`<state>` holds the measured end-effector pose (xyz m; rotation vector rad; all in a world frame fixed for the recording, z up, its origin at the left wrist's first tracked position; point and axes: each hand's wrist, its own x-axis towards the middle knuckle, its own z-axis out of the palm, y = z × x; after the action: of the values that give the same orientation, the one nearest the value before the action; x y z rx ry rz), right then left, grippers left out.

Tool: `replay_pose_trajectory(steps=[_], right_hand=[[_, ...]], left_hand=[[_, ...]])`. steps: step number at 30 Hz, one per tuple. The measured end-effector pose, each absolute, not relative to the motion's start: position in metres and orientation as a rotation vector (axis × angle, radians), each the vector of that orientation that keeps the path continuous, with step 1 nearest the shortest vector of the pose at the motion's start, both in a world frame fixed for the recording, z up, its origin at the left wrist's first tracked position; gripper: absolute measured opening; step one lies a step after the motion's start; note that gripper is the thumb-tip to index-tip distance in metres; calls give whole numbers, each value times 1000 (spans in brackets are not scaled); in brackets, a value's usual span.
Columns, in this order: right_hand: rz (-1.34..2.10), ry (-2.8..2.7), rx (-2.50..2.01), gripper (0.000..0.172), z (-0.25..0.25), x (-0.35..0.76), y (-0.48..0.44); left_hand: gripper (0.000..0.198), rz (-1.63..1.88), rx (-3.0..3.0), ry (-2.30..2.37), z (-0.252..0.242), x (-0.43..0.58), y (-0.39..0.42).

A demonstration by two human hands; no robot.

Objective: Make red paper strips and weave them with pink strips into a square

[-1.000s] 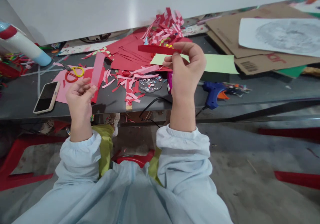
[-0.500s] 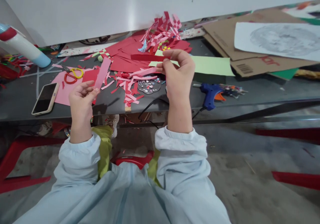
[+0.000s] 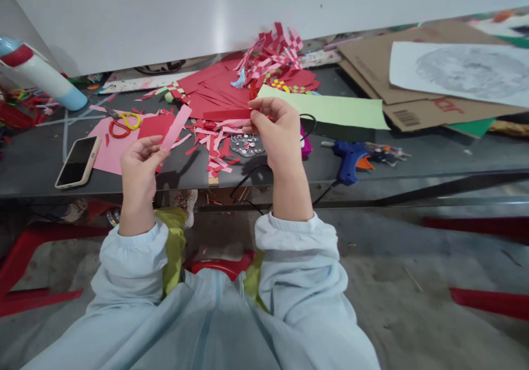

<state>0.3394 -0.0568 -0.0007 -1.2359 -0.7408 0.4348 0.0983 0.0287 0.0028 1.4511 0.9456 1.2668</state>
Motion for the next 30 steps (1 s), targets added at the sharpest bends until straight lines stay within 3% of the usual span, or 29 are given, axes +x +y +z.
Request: replay_pose_trajectory(steps=[7,15,30], right_hand=[[417,-692,-1222,15,-3,346,-54],[170,-538,-1069,13,4,345,-56],[460,-708,-1224,25,-18,328,-39]], left_hand=[[31,1295,1451,939,2,99,30],[26,1336,1484,938,1,98,31],[32,1310,1488,924,0,99,31]])
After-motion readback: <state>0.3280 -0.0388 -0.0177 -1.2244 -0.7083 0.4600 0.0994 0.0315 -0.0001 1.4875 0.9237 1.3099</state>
